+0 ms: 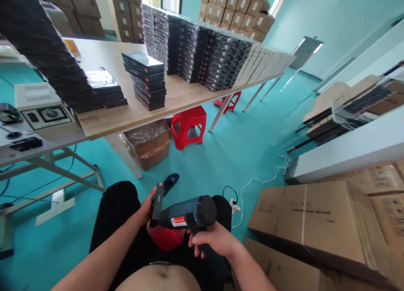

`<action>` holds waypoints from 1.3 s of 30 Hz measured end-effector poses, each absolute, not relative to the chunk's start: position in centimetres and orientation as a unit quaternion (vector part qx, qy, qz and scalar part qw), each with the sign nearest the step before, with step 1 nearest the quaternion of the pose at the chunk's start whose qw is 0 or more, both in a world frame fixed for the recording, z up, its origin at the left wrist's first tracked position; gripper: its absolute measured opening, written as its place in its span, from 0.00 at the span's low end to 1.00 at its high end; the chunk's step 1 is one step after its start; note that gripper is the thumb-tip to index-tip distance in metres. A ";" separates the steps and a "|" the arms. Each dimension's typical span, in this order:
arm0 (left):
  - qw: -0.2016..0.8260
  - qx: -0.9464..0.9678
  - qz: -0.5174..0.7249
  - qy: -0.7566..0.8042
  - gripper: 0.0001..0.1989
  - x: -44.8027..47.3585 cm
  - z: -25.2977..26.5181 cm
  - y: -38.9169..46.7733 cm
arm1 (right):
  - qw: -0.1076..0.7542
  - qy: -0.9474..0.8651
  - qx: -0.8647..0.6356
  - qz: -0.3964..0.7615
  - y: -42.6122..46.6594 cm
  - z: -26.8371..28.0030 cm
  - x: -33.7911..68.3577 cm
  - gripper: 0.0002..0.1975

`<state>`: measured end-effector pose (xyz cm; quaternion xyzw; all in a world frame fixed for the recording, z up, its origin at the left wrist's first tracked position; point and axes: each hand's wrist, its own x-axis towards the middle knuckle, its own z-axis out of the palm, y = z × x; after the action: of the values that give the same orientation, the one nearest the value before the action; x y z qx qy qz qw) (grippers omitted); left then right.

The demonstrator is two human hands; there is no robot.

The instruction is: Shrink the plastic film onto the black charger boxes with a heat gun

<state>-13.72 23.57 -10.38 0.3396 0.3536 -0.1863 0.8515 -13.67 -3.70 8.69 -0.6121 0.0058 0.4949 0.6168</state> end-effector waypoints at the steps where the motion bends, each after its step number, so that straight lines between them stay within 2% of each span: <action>1: 0.851 0.327 -0.174 0.372 0.25 -13.7 -9.9 23.9 | 0.624 0.015 -0.619 0.477 -4.1 8.6 -14.0 0.14; 4: 0.885 0.250 -0.154 0.360 0.24 -13.5 -8.2 24.6 | 0.663 0.053 -0.620 0.417 -4.7 8.2 -14.9 0.14; 8: 0.930 0.186 -0.165 0.269 0.26 -13.4 -6.7 24.9 | 0.694 0.050 -0.571 0.435 -4.3 7.6 -15.8 0.15; 16: 0.916 0.182 -0.238 0.267 0.23 -14.0 -6.0 24.5 | 0.722 0.108 -0.597 0.332 -0.8 6.7 -12.6 0.15; 22: 0.906 0.212 -0.210 0.300 0.20 -14.2 -6.4 25.0 | 0.694 0.040 -0.588 0.414 0.3 8.4 -11.1 0.15; 27: 0.918 0.204 -0.179 0.289 0.19 -14.0 -6.7 25.1 | 0.693 0.058 -0.626 0.352 0.5 8.8 -11.1 0.14; 32: 0.931 0.192 -0.118 0.288 0.19 -13.5 -7.0 25.4 | 0.656 0.008 -0.599 0.459 -0.8 8.9 -13.0 0.13; 37: 0.939 0.178 -0.062 0.289 0.21 -13.3 -7.5 25.6 | 0.685 0.068 -0.625 0.370 -2.0 8.4 -14.5 0.15; 39: 0.944 0.169 -0.049 0.279 0.21 -13.3 -7.7 25.7 | 0.683 0.064 -0.605 0.404 -2.2 8.3 -15.0 0.16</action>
<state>-13.27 25.66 -7.71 0.1689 0.2789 -0.0486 0.9441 -14.95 -2.24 8.29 -0.6051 0.0642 0.4037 0.6832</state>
